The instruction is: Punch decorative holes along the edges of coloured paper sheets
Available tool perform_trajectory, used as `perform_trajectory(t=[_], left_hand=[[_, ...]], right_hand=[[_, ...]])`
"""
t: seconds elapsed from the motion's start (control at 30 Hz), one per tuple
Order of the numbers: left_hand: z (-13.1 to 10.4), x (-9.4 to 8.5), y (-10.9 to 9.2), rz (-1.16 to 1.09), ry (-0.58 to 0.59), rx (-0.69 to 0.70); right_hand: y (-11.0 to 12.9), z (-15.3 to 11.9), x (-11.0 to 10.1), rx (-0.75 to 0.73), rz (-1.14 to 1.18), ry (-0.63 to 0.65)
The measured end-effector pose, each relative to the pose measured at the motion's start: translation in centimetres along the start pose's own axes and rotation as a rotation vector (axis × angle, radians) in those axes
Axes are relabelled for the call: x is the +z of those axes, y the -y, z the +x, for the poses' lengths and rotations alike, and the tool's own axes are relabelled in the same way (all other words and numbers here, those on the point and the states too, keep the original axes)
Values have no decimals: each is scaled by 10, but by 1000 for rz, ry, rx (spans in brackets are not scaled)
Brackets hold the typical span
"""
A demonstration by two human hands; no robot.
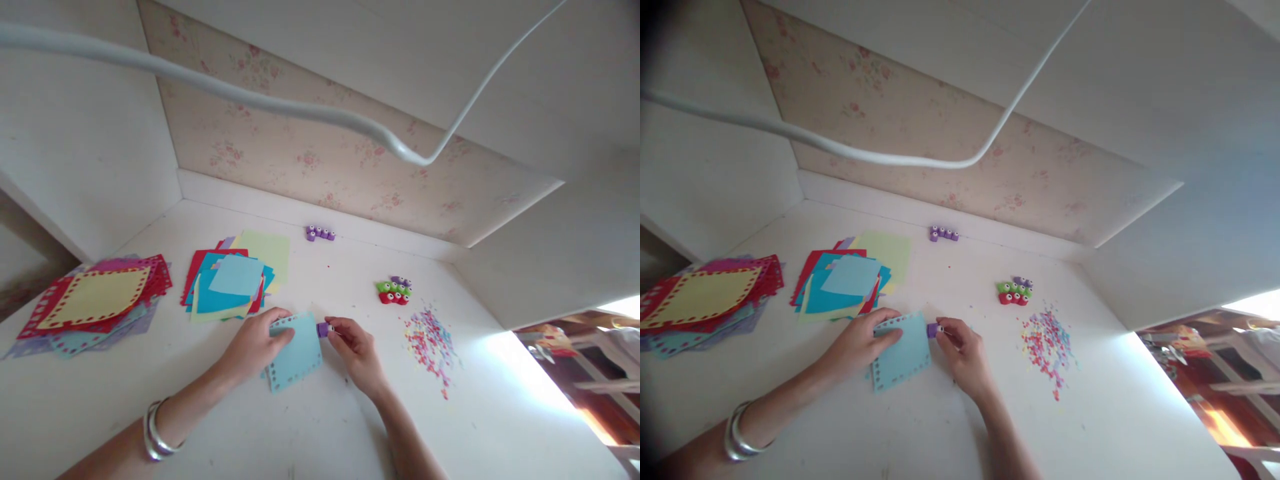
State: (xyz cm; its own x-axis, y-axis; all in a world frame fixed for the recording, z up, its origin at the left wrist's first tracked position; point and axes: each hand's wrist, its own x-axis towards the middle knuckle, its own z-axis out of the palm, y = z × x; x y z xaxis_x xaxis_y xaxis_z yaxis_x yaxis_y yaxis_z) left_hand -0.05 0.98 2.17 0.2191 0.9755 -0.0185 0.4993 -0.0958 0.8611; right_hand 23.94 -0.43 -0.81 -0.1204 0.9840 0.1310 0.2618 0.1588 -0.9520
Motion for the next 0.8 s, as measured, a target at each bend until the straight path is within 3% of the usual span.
perform_trajectory(t=[0.8], left_hand=[[0,0,-1,12,13,7]], right_hand=[[5,-4,0,-68,-81,22]])
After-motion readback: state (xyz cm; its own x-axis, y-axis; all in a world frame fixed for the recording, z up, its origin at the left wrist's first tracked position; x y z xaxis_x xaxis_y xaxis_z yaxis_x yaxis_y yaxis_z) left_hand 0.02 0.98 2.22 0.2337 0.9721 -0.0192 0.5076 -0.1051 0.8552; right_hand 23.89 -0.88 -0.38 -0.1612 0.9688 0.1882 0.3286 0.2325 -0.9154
